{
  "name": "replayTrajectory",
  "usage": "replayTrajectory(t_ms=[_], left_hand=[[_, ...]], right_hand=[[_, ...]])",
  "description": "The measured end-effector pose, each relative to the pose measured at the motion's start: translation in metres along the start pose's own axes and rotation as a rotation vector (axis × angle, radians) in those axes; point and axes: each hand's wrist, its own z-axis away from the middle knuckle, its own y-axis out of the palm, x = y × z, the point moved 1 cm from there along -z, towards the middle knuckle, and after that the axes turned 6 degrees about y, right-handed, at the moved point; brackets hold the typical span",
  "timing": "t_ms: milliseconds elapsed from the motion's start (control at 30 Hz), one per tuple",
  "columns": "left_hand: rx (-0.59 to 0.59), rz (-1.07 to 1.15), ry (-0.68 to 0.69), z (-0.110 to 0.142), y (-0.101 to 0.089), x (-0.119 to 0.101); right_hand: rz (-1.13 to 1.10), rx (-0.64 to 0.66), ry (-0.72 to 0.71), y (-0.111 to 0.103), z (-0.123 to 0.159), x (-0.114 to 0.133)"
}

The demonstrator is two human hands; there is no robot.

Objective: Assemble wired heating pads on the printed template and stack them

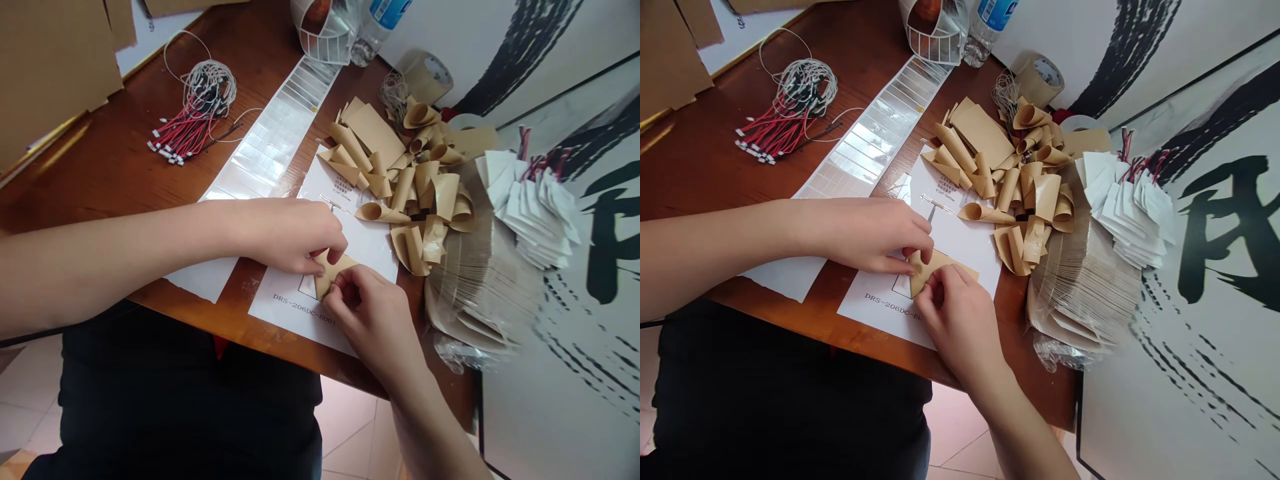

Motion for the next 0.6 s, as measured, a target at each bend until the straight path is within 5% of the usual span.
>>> replayTrajectory(t_ms=[367, 600], left_hand=[[0.042, -0.006, -0.048, -0.008, 0.009, -0.008], [-0.021, -0.030, 0.023, -0.012, 0.014, -0.004]], right_hand=[[-0.150, -0.160, 0.128, 0.005, 0.017, -0.002], [-0.122, -0.008, 0.120, 0.009, 0.007, 0.004]])
